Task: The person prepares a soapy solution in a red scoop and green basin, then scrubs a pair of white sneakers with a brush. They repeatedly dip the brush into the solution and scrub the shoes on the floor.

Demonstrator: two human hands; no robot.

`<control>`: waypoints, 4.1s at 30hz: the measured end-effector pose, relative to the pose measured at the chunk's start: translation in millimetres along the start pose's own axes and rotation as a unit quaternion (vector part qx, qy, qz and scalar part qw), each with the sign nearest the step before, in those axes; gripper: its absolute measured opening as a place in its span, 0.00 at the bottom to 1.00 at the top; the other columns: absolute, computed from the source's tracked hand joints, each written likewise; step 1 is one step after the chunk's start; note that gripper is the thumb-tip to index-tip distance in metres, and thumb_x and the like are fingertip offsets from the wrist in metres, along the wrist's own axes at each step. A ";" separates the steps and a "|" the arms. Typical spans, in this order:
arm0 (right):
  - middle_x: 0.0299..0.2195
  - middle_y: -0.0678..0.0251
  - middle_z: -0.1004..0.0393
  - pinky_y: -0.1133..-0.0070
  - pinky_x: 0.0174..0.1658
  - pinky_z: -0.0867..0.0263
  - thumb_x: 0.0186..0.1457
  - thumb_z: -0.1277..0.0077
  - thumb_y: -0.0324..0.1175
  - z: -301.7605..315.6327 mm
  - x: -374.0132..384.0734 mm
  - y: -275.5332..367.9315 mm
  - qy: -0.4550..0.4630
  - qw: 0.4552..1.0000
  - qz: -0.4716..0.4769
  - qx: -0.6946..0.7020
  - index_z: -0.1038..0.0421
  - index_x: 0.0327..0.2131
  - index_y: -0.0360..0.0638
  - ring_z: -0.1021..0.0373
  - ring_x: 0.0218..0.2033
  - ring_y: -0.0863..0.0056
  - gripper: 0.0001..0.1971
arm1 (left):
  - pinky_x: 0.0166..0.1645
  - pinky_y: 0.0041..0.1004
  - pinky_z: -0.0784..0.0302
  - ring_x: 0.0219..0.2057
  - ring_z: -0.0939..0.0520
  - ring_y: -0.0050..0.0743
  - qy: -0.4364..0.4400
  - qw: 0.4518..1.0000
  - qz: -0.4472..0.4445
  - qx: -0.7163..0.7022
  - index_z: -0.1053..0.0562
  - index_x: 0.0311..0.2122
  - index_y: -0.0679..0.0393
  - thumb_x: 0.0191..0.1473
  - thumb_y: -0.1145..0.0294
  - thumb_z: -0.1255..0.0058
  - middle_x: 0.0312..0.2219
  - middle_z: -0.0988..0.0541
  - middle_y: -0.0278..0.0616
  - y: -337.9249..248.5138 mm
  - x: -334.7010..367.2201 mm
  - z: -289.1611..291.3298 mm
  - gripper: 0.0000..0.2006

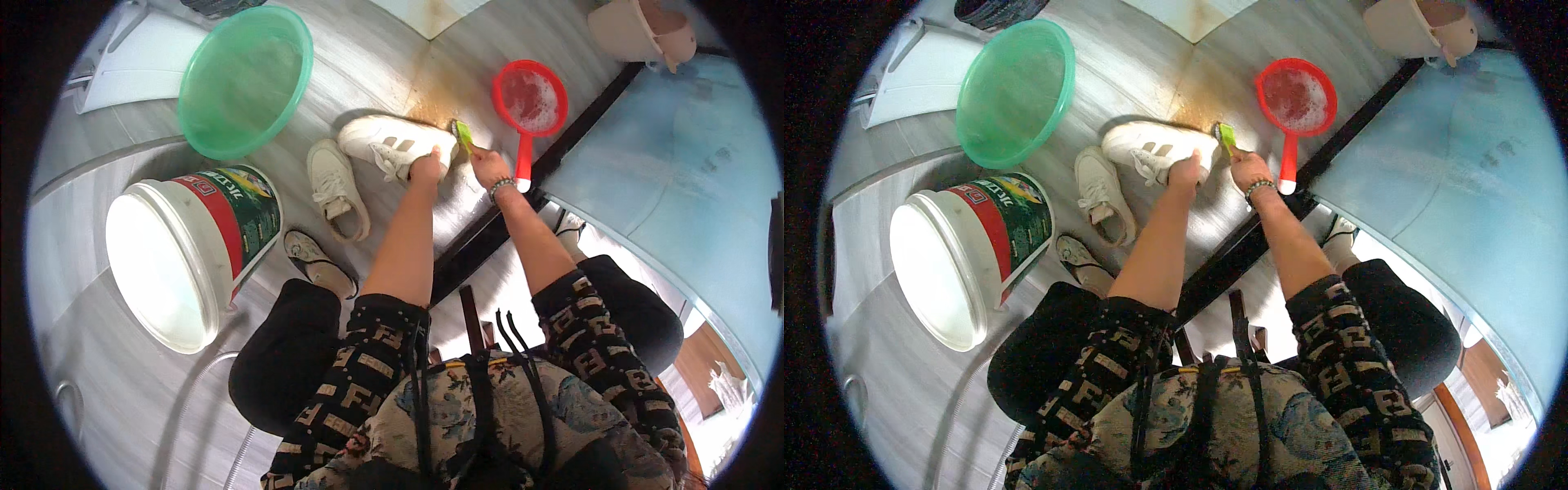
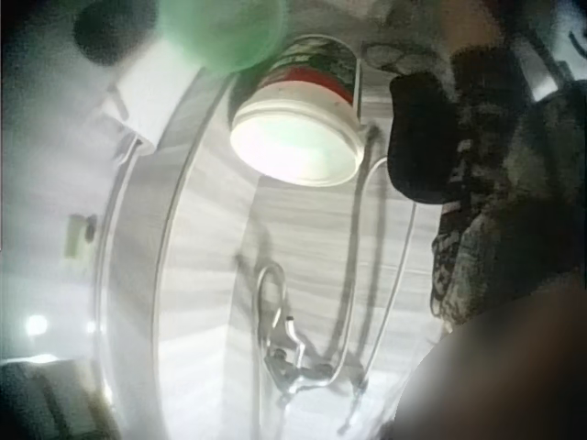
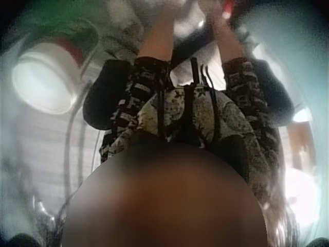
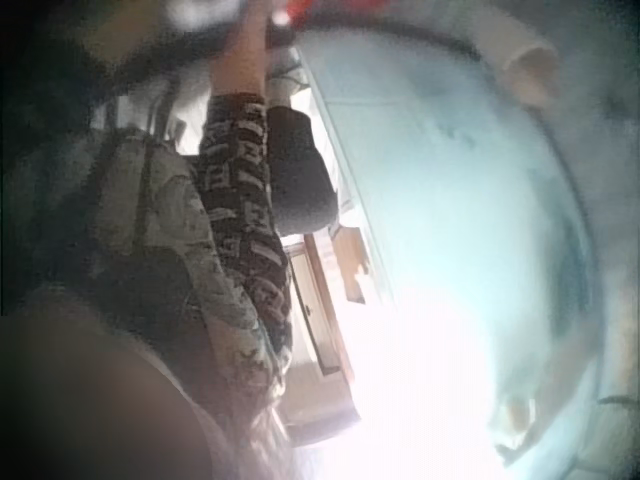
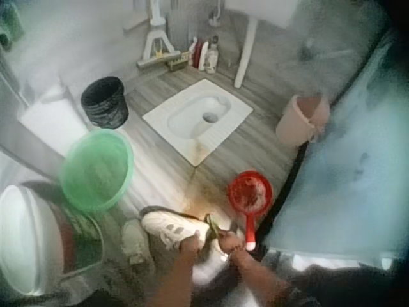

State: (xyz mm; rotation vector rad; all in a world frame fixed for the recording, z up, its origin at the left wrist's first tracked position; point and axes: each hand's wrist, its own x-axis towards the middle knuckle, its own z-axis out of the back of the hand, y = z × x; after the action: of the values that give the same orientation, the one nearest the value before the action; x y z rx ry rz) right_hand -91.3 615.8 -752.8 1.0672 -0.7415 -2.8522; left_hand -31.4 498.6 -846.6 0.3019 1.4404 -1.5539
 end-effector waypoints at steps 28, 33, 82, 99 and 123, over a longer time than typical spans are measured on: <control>0.36 0.55 0.32 0.67 0.40 0.39 0.50 0.68 0.38 22.3 -15.7 13.3 0.032 0.988 0.008 -0.150 0.42 0.48 0.64 0.34 0.37 0.57 0.19 | 0.43 0.31 0.39 0.38 0.31 0.35 0.093 0.990 0.106 -0.016 0.32 0.38 0.68 0.49 0.53 0.59 0.38 0.30 0.49 -60.9 -52.7 20.4 0.23; 0.30 0.53 0.31 0.66 0.37 0.38 0.50 0.64 0.40 8.4 -47.0 51.0 -0.005 0.987 0.087 -0.138 0.40 0.46 0.67 0.33 0.33 0.57 0.18 | 0.24 0.29 0.40 0.19 0.34 0.29 0.052 0.997 0.027 -0.047 0.30 0.27 0.65 0.49 0.53 0.59 0.19 0.31 0.41 -12.9 -7.7 17.9 0.20; 0.29 0.52 0.31 0.67 0.36 0.37 0.48 0.62 0.38 13.2 -45.6 68.8 -0.006 0.985 0.092 -0.144 0.39 0.46 0.68 0.33 0.32 0.58 0.18 | 0.50 0.31 0.43 0.47 0.35 0.44 0.084 0.977 -0.167 -0.099 0.39 0.45 0.72 0.50 0.51 0.61 0.46 0.37 0.55 -5.8 -29.6 15.3 0.29; 0.29 0.58 0.29 0.68 0.34 0.35 0.45 0.62 0.36 15.0 -8.7 108.2 -0.005 0.950 0.198 -0.242 0.39 0.46 0.61 0.32 0.33 0.61 0.20 | 0.51 0.30 0.44 0.51 0.40 0.38 -0.028 0.963 -0.231 0.134 0.41 0.49 0.64 0.50 0.60 0.60 0.49 0.39 0.47 42.7 27.9 9.4 0.23; 0.29 0.55 0.29 0.67 0.36 0.37 0.47 0.62 0.43 81.9 27.2 -0.6 -0.181 0.973 0.046 -0.136 0.36 0.43 0.56 0.32 0.32 0.57 0.18 | 0.52 0.32 0.47 0.48 0.37 0.49 0.082 0.992 -0.053 0.079 0.37 0.42 0.75 0.50 0.47 0.67 0.44 0.36 0.61 -13.4 -20.7 24.3 0.32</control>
State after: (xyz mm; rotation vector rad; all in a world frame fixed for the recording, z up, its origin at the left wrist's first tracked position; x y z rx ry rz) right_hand -163.0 646.8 -716.1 0.4722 -0.3736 -2.9827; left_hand -21.1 485.0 -816.5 0.4617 1.4818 -1.7686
